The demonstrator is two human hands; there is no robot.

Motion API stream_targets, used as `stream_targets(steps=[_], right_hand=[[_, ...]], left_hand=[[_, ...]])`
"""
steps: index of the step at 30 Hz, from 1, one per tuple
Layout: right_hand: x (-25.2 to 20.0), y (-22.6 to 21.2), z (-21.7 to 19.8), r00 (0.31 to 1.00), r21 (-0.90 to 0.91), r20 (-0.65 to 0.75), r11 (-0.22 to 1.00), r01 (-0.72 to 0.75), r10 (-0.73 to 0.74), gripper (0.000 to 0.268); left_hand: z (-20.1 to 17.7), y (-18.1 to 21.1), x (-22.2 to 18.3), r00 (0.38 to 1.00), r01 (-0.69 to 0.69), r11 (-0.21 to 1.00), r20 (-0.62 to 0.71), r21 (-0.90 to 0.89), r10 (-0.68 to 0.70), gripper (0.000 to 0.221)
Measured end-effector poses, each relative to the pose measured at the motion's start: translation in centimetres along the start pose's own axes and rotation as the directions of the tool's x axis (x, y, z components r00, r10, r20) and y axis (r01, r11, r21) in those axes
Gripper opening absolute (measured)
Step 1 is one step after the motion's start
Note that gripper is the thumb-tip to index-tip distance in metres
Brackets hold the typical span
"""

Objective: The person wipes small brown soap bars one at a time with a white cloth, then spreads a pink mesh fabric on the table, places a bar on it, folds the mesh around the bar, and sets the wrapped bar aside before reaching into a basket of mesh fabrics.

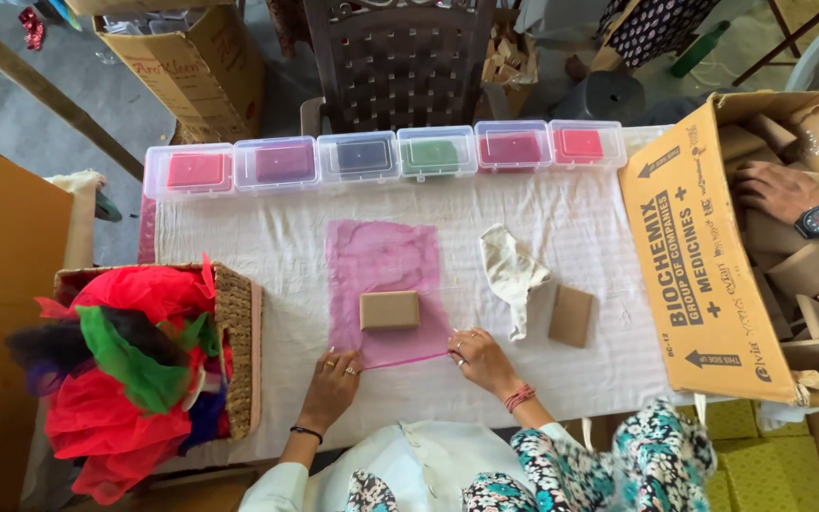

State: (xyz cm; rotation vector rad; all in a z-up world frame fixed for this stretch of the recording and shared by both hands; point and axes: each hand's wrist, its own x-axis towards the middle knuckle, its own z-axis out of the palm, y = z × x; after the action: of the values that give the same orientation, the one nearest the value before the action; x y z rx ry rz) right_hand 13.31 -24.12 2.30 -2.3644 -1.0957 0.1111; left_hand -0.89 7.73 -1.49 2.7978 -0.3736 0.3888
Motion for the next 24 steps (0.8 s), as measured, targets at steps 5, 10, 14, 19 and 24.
stream_targets(steps=[5,10,14,19,24], right_hand=[[1.1,-0.5,-0.7,0.985,0.1,0.099,0.984,-0.148,0.138,0.009],[5.1,-0.2,0.0,0.929,0.404,-0.306,0.912,-0.073,0.209,0.009],[8.3,3.0,3.5,0.89,0.741,-0.161,0.648,-0.176,0.427,0.009],[10.2,3.0,4.7,0.648,0.715,-0.032,0.47,-0.517,0.761,0.011],[10.2,4.4,6.4,0.633,0.632,-0.164,0.573,-0.521,0.757,0.013]], left_hand=[[-0.4,-0.9,0.9,0.994,0.108,0.977,-0.011,-0.182,-0.112,0.013],[-1.4,-3.3,5.0,0.988,0.124,0.982,-0.079,-0.144,-0.136,0.016],[-2.9,-4.0,9.3,0.957,0.269,0.943,-0.055,-0.195,-0.285,0.01],[1.7,-5.6,11.2,0.838,0.404,0.514,0.082,-0.756,-0.539,0.016],[2.1,-5.8,11.0,0.8,0.568,0.737,0.038,-0.367,-0.598,0.022]])
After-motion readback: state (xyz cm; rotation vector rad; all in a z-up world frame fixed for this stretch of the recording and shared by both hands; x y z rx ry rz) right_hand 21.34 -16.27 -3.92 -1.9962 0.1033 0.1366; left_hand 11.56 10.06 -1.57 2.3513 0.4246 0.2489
